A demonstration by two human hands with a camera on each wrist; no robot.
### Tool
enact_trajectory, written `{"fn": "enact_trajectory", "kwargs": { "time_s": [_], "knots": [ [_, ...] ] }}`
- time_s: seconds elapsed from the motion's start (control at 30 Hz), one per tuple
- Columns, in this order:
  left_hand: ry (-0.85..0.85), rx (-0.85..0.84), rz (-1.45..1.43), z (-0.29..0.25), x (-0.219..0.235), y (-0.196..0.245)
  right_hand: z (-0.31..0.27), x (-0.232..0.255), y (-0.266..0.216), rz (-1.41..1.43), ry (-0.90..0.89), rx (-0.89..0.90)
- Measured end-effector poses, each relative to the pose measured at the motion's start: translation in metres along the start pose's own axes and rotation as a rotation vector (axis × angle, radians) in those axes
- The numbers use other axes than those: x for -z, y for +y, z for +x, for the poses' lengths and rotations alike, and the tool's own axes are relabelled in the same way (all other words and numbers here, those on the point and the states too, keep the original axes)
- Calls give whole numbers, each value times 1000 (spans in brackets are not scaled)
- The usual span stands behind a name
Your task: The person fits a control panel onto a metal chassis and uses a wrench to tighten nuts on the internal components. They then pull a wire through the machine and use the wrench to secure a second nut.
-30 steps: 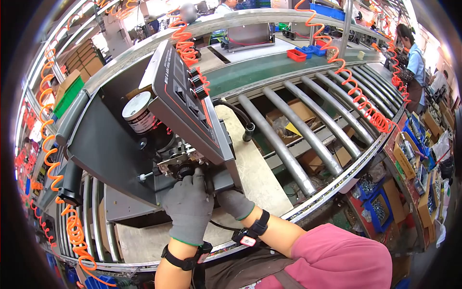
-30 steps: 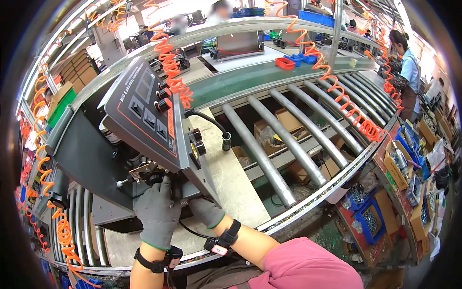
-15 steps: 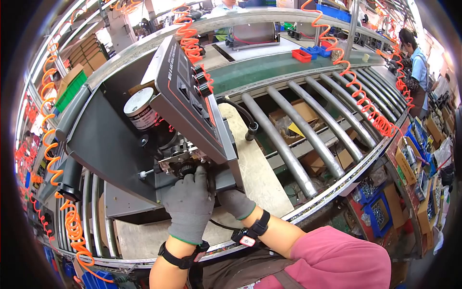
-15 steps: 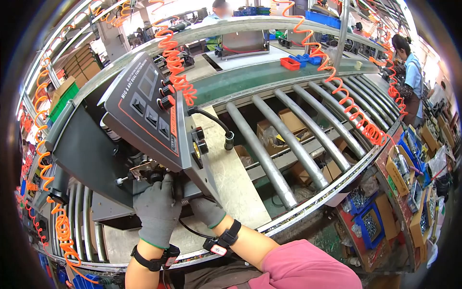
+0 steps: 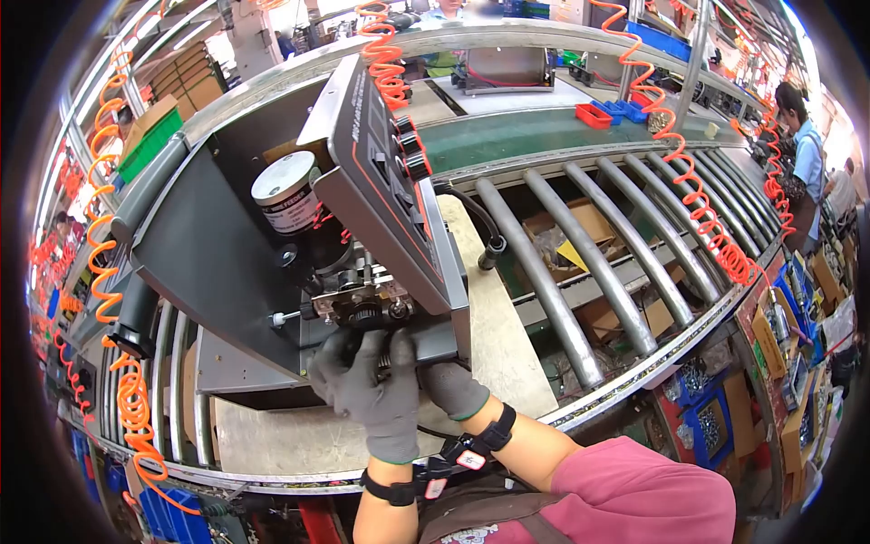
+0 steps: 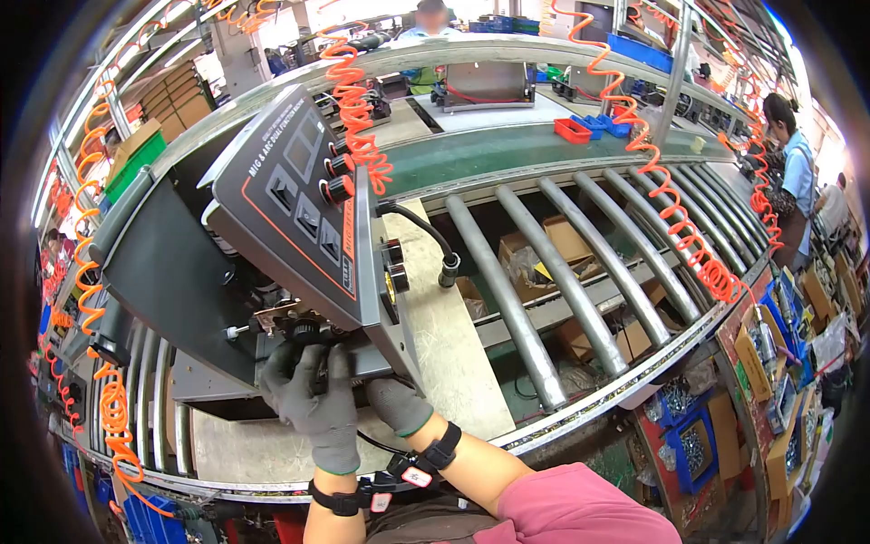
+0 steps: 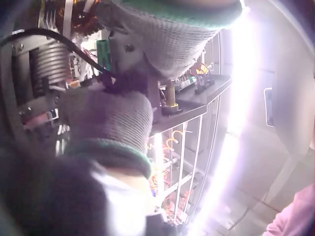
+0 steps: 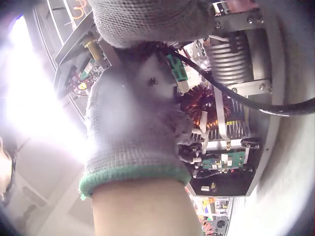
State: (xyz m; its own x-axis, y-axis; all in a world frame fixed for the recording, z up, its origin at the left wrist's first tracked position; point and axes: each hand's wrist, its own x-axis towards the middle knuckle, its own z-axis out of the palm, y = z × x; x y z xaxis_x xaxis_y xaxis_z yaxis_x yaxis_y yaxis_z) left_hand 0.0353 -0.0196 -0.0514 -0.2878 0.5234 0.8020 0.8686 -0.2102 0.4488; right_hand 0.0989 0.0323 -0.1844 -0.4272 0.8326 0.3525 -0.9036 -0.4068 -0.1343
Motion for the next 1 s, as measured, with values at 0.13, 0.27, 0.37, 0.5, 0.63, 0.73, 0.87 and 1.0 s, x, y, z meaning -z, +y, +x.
{"fn": "enact_trajectory", "kwargs": {
  "time_s": [0.13, 0.27, 0.37, 0.5, 0.63, 0.73, 0.87, 1.0],
  "knots": [
    [16, 139, 3, 0, -14, 13, -5, 7, -4, 720, -158, -134],
    [39, 246, -139, -4, -24, 12, -7, 11, -3, -570, 237, -24],
    [91, 249, -124, -5, -28, 10, -3, -28, -7, -339, 392, -100],
    [95, 259, -40, 2, -23, 19, -1, -62, -12, -31, 612, -180],
    [77, 315, -111, 2, -23, 19, -7, -32, -6, -373, 379, -103],
    [87, 236, 9, 3, -22, 18, -9, -31, -7, -504, 337, -70],
    [36, 218, 50, 4, -19, 19, -7, -51, -10, -552, 376, -49],
    [53, 247, -11, 4, -21, 19, -7, -47, -11, -448, 336, -47]
  ]
}}
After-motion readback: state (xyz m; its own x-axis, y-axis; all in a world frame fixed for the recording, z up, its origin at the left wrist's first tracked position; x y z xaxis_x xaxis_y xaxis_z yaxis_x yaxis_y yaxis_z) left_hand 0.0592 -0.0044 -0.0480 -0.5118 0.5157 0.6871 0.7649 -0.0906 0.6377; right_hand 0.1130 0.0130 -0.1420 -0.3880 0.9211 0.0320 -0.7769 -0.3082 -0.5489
